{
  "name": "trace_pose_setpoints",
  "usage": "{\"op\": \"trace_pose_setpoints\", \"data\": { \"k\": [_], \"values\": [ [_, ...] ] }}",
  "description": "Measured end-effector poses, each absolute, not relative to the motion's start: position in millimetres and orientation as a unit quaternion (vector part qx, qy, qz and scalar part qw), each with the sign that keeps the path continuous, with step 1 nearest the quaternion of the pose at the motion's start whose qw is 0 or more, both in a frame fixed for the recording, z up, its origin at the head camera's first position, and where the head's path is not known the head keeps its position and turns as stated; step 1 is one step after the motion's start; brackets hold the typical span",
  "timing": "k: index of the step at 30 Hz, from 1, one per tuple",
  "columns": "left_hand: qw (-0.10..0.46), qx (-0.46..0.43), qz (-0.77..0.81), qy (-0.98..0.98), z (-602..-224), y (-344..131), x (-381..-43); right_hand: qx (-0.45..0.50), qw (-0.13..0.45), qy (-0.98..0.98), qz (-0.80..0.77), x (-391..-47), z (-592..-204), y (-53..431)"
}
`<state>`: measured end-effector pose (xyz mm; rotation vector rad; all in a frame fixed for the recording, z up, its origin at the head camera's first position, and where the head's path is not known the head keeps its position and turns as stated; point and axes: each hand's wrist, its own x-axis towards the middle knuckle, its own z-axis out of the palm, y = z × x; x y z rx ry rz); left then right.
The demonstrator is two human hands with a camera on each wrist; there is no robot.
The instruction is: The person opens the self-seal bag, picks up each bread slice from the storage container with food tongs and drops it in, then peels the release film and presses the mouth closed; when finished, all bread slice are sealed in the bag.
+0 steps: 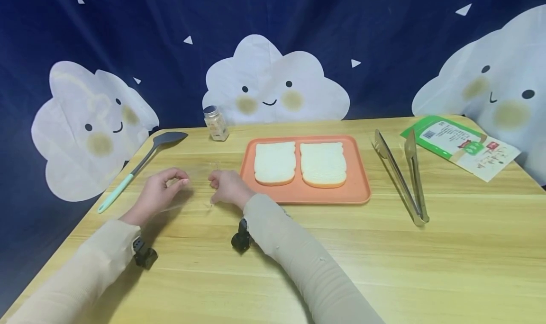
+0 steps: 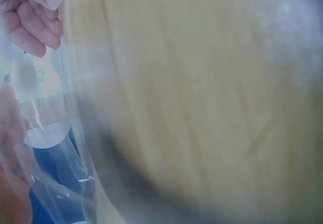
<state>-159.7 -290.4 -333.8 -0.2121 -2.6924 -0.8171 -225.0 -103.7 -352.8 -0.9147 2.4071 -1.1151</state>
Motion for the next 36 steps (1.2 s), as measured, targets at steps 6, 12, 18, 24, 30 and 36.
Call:
{"op": "trace_pose_setpoints", "data": {
  "k": [6,12,18,24,30,36],
  "values": [
    [0.210,-0.079,-0.299,-0.927,-333,-290,-159,-0.322,0.166,0.846,-0.391,-225,-353,-104],
    [0.252,-0.067,-0.304,-0.916,-331,-290,-160,-0.320,0.166,0.848,-0.388,-223,-351,-102],
    [0.277,-0.072,-0.312,-0.906,-326,-290,-161,-0.324,0.165,0.845,-0.392,-223,-351,-102],
    [0.312,-0.088,-0.309,-0.894,-320,-294,-163,-0.320,0.162,0.845,-0.396,-222,-351,-102],
    [0.337,-0.111,-0.272,-0.895,-316,-301,-165,-0.315,0.169,0.843,-0.401,-222,-351,-103],
    [0.279,-0.095,-0.244,-0.924,-319,-300,-161,-0.321,0.168,0.842,-0.400,-223,-353,-103]
  ]
}}
